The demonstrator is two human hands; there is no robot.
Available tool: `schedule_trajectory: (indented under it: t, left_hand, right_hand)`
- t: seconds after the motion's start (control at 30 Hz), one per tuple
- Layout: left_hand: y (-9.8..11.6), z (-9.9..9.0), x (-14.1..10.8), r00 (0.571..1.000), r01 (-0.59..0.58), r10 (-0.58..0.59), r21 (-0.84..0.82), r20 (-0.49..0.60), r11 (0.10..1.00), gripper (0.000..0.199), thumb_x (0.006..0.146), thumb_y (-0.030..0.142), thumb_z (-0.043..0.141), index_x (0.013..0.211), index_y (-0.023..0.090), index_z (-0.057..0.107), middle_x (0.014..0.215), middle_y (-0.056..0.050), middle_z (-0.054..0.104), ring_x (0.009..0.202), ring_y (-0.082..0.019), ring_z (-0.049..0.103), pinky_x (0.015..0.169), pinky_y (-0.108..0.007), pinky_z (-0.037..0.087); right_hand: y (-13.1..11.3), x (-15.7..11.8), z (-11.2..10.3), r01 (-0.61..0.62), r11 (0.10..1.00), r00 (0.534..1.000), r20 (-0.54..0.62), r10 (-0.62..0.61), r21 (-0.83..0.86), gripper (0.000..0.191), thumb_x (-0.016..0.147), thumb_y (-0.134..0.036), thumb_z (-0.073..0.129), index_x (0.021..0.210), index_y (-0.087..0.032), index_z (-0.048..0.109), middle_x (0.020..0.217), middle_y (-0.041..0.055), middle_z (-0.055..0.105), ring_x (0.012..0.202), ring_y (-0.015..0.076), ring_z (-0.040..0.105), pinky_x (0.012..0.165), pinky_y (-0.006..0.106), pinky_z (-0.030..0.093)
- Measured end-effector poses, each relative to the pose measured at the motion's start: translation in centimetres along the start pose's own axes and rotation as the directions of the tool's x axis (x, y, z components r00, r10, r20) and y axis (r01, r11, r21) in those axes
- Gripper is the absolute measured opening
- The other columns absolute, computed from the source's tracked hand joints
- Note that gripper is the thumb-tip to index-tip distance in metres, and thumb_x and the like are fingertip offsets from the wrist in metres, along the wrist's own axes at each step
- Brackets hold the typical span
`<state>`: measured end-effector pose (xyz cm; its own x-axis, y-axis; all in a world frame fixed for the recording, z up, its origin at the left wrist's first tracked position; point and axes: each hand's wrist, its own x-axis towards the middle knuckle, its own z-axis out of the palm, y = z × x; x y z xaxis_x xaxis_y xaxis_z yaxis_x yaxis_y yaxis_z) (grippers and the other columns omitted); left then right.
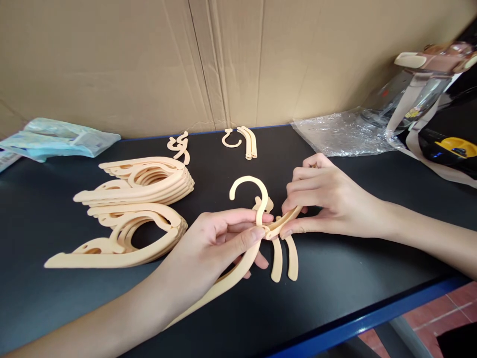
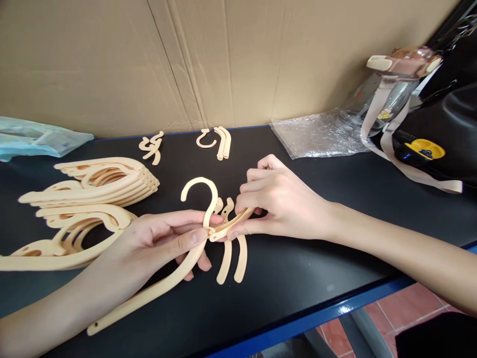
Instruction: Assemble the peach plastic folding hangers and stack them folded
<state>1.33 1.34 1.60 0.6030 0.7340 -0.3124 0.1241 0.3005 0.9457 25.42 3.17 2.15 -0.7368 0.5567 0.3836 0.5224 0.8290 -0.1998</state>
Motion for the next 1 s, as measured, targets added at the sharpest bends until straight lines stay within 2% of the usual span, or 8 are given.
schedule_trajectory:
  t: [0.1,0.33,0.63,0.8,1.0]
  left_hand:
    - [0.1,-0.1,0.0,1.0,0.0,0.001,0.035,-0.017,0.999,0.023,0.095,0.035,0.066,0.115,0.028,0.075,0.084,0.002,0.075,0.073,-0.011,0.072,0.06,-0.014,0.057]
    - [0.2,-0.3,0.1,1.0,0.007,-0.007,0.047,0.013,0.999,0.022,0.096,0.036,0.065,0.115,0.031,0.076,0.089,0.002,0.076,0.072,-0.01,0.072,0.062,-0.014,0.057]
    - [0.6,-0.1,0.1,1.0,0.024,-0.024,0.01,-0.002,1.0,0.023,0.097,0.032,0.064,0.117,0.03,0.075,0.068,0.004,0.075,0.062,-0.006,0.068,0.059,-0.007,0.053]
    - [0.4,-0.2,-0.1,0.999,0.034,-0.034,0.009,-0.005,0.999,0.025,0.096,0.035,0.066,0.119,0.032,0.074,0.067,0.004,0.074,0.062,-0.006,0.068,0.059,-0.008,0.053]
    - [0.4,0.0,-0.1,0.999,0.035,-0.035,0.044,-0.015,0.998,0.027,0.095,0.037,0.066,0.119,0.028,0.074,0.071,0.001,0.074,0.064,-0.009,0.069,0.06,-0.013,0.056]
  right_hand:
    - [-0.1,0.0,-0.1,-0.027,0.999,1.0,0.01,0.027,0.023,0.042,0.095,-0.055,0.056,0.076,-0.021,0.07,0.059,-0.006,0.057,0.062,0.0115,0.045,0.078,0.035,0.029]
    - [-0.4,0.1,-0.3,-0.093,0.994,0.996,0.017,0.092,0.061,0.046,0.095,-0.058,0.054,0.072,-0.02,0.068,0.058,-0.0056,0.059,0.062,0.0114,0.046,0.077,0.036,0.029]
    - [-0.6,0.1,-0.5,-0.201,0.969,0.979,0.069,0.193,0.146,0.05,0.096,-0.061,0.052,0.071,-0.021,0.069,0.06,-0.0041,0.065,0.062,0.0116,0.049,0.079,0.037,0.029]
    - [-0.8,0.2,-0.5,-0.259,0.95,0.965,0.084,0.247,0.177,0.047,0.095,-0.059,0.057,0.069,-0.021,0.069,0.059,-0.0051,0.065,0.062,0.0113,0.05,0.081,0.037,0.029]
    - [-1.0,0.2,-0.5,-0.331,0.921,0.943,0.105,0.316,0.205,0.047,0.093,-0.059,0.059,0.066,-0.021,0.067,0.058,-0.0062,0.064,0.061,0.0112,0.048,0.082,0.037,0.029]
